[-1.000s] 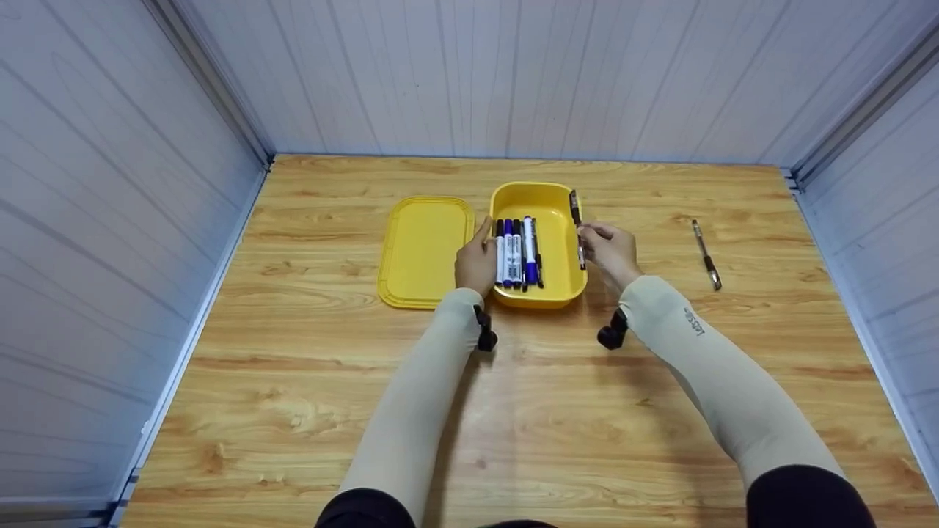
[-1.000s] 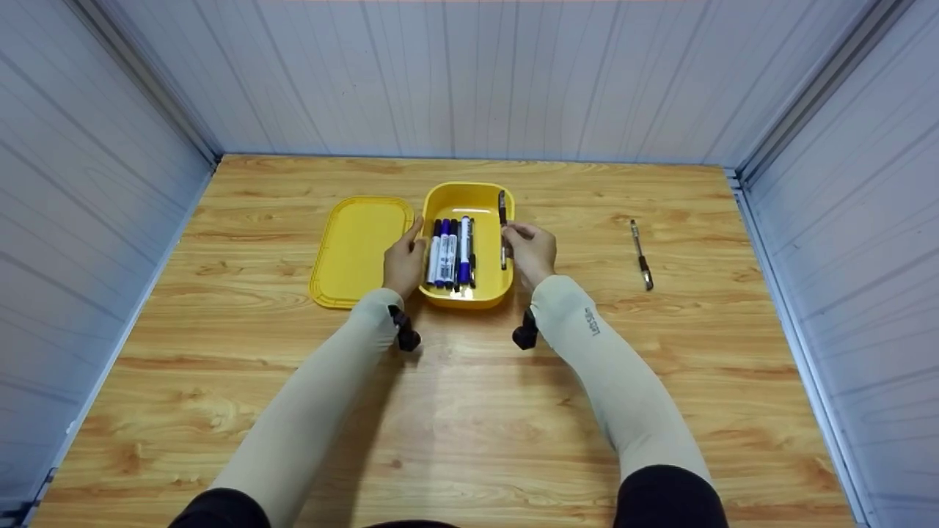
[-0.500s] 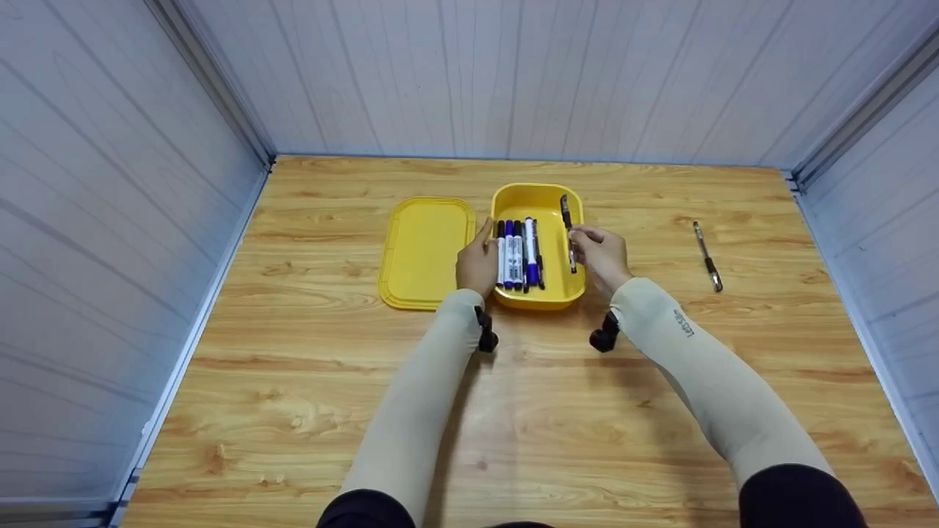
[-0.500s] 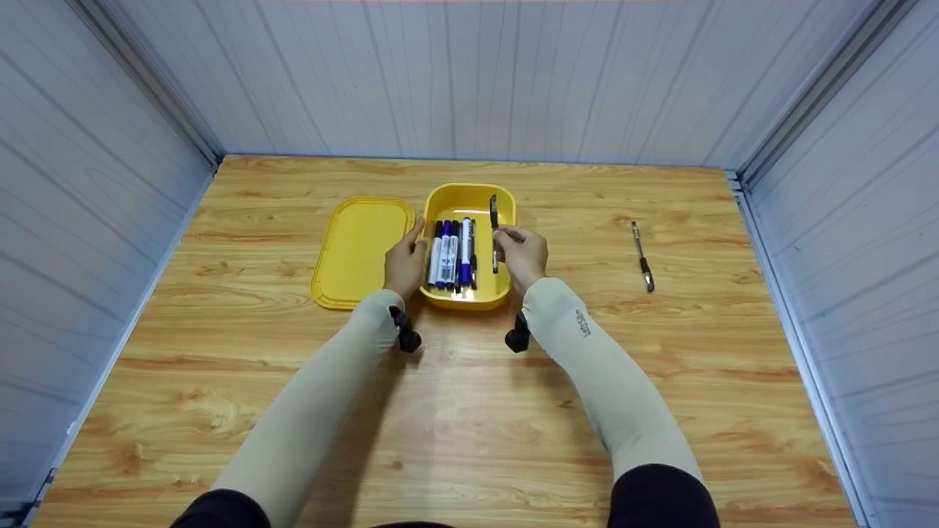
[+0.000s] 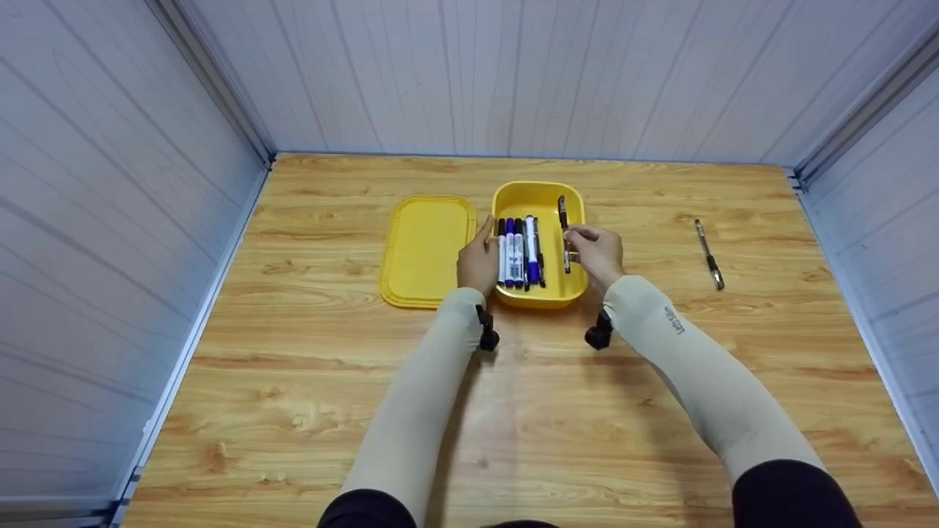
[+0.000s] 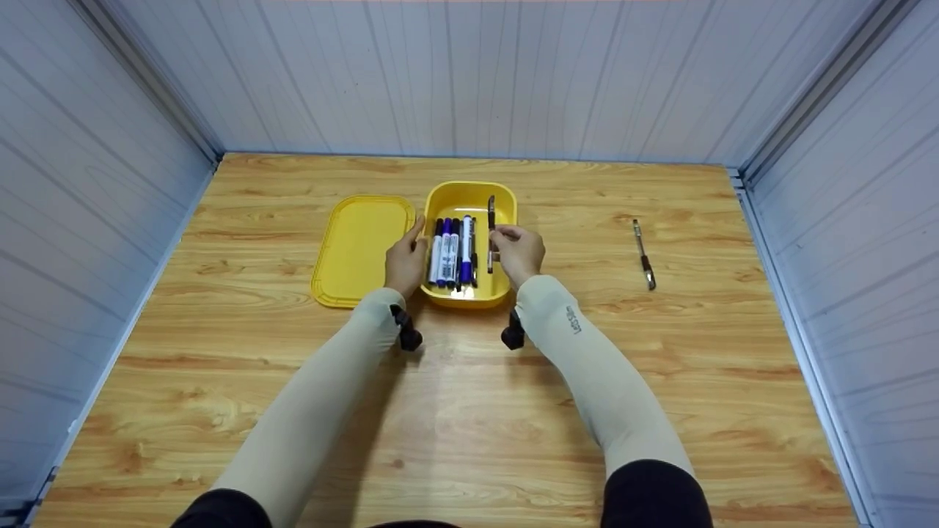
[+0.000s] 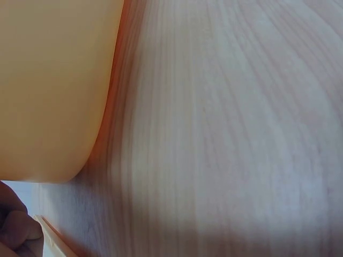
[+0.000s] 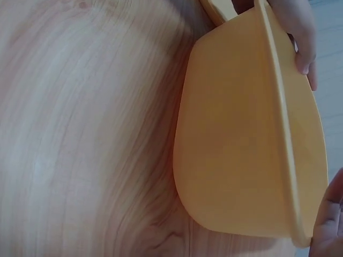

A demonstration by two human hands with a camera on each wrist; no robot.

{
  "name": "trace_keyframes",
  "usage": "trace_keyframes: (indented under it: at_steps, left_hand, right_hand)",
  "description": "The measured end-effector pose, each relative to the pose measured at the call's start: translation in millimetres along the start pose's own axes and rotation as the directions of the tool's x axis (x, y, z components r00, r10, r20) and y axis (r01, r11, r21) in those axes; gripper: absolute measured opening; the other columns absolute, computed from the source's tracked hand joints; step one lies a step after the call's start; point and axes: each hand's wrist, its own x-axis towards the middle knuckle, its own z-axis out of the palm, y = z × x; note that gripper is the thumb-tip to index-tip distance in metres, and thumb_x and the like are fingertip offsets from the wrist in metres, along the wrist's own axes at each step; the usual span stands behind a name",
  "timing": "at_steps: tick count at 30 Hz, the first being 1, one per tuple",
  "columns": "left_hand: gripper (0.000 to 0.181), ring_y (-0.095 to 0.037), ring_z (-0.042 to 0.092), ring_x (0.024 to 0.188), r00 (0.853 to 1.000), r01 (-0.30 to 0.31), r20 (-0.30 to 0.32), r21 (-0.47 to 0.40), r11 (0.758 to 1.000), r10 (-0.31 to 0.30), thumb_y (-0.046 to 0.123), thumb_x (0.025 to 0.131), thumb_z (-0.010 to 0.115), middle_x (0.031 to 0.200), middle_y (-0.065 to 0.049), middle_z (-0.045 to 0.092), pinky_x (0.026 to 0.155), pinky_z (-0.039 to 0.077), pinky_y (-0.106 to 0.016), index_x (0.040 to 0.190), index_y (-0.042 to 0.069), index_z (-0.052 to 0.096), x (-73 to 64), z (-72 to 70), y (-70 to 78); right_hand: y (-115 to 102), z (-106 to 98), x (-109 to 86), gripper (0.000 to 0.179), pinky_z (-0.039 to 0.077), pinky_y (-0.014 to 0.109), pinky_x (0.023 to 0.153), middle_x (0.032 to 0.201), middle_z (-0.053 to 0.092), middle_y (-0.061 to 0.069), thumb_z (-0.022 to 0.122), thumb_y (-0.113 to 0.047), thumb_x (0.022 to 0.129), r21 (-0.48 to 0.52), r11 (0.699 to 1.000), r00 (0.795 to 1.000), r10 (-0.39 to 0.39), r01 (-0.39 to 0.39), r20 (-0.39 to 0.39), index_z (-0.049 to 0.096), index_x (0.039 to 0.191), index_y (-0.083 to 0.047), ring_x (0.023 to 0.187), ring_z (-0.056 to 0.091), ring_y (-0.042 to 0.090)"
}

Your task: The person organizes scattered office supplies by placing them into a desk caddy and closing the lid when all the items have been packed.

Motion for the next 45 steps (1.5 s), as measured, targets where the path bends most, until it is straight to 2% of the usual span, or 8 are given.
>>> trace_keyframes:
  at_steps: [8, 19, 22, 27, 29, 36, 40, 45]
  left_hand:
    - [0.043, -0.011, 0.029, 0.043, 1.0, -0.018, -0.007, 0.028, 0.999, 0.018, 0.034, 0.095, 0.041, 0.055, 0.001, 0.032, 0.04, 0.029, -0.025, 0.138, 0.034, 0.034, -0.1, 0.7, -0.7]
    - [0.044, -0.011, 0.032, 0.042, 1.0, -0.027, -0.004, -0.006, 1.0, 0.027, 0.028, 0.096, 0.042, 0.054, 0.0, 0.034, 0.04, 0.032, -0.025, 0.139, 0.032, 0.035, 1.6, -0.1, -1.3]
    - [0.044, -0.012, 0.032, 0.043, 1.0, -0.015, 0.003, -0.002, 1.0, 0.015, 0.029, 0.096, 0.041, 0.055, 0.0, 0.035, 0.04, 0.032, -0.025, 0.138, 0.035, 0.033, 2.5, -0.9, -1.3]
    - [0.044, -0.012, 0.033, 0.045, 1.0, -0.02, -0.009, -0.001, 1.0, 0.02, 0.027, 0.096, 0.042, 0.057, -0.001, 0.036, 0.042, 0.032, -0.026, 0.138, 0.037, 0.034, 2.8, -1.8, -1.4]
    - [0.044, -0.012, 0.033, 0.045, 1.0, -0.015, -0.002, -0.005, 1.0, 0.015, 0.026, 0.096, 0.042, 0.056, -0.001, 0.036, 0.042, 0.032, -0.026, 0.138, 0.037, 0.034, 1.9, -1.0, -2.0]
    - [0.043, -0.011, 0.03, 0.043, 0.999, -0.033, -0.003, -0.009, 0.999, 0.033, 0.027, 0.096, 0.043, 0.054, 0.001, 0.034, 0.04, 0.03, -0.025, 0.138, 0.035, 0.036, -0.5, -0.7, -2.6]
    - [0.043, -0.011, 0.028, 0.042, 0.999, -0.043, -0.013, -0.013, 0.999, 0.043, 0.028, 0.095, 0.042, 0.053, 0.001, 0.033, 0.039, 0.029, -0.025, 0.137, 0.035, 0.036, -0.4, -1.7, -0.8]
    - [0.043, -0.011, 0.03, 0.043, 0.999, -0.034, -0.013, 0.008, 0.999, 0.034, 0.03, 0.096, 0.041, 0.054, 0.001, 0.033, 0.04, 0.03, -0.025, 0.138, 0.034, 0.036, -0.1, -2.3, -1.8]
  right_hand:
    - [5.5, 10.0, 0.3, 0.022, 0.051, 0.027, 0.061, 0.1, 0.063, 0.016, 0.063, -0.008, 0.083, -0.112, 0.989, 0.996, -0.094, 0.093, 0.003, 0.066, 0.103, 0.0, 0.077, 0.061, 0.019]
    - [5.0, 23.3, 0.6, 0.021, 0.052, 0.033, 0.063, 0.09, 0.063, 0.013, 0.062, -0.005, 0.082, -0.271, 0.955, 0.992, -0.128, 0.118, -0.016, 0.066, 0.102, 0.002, 0.078, 0.063, 0.028]
    - [5.7, 28.2, 1.5, 0.02, 0.051, 0.03, 0.063, 0.087, 0.064, 0.011, 0.063, -0.007, 0.081, -0.408, 0.9, 0.984, -0.176, 0.156, -0.012, 0.067, 0.099, 0.001, 0.078, 0.063, 0.026]
    - [11.4, 36.7, 4.5, 0.016, 0.047, 0.03, 0.069, 0.084, 0.065, 0.007, 0.065, -0.011, 0.079, -0.66, 0.716, 0.956, -0.293, 0.227, 0.011, 0.07, 0.092, -0.003, 0.077, 0.06, 0.019]
    - [15.6, 38.3, 5.4, 0.017, 0.047, 0.031, 0.071, 0.084, 0.065, 0.007, 0.063, -0.011, 0.079, -0.694, 0.682, 0.953, -0.303, 0.231, 0.019, 0.071, 0.092, -0.003, 0.078, 0.059, 0.02]
    - [24.7, 41.5, 9.6, 0.021, 0.047, 0.033, 0.073, 0.088, 0.065, 0.01, 0.058, -0.007, 0.081, -0.682, 0.692, 0.953, -0.301, 0.236, 0.024, 0.068, 0.098, -0.001, 0.081, 0.06, 0.021]
    - [26.0, 42.7, 12.5, 0.02, 0.048, 0.034, 0.072, 0.089, 0.064, 0.011, 0.057, -0.006, 0.082, -0.692, 0.676, 0.947, -0.318, 0.255, 0.039, 0.068, 0.097, 0.001, 0.081, 0.06, 0.022]
    - [30.9, 45.4, 14.6, 0.018, 0.048, 0.034, 0.072, 0.089, 0.065, 0.012, 0.055, -0.004, 0.082, -0.71, 0.665, 0.957, -0.287, 0.232, 0.044, 0.069, 0.092, 0.0, 0.082, 0.06, 0.022]
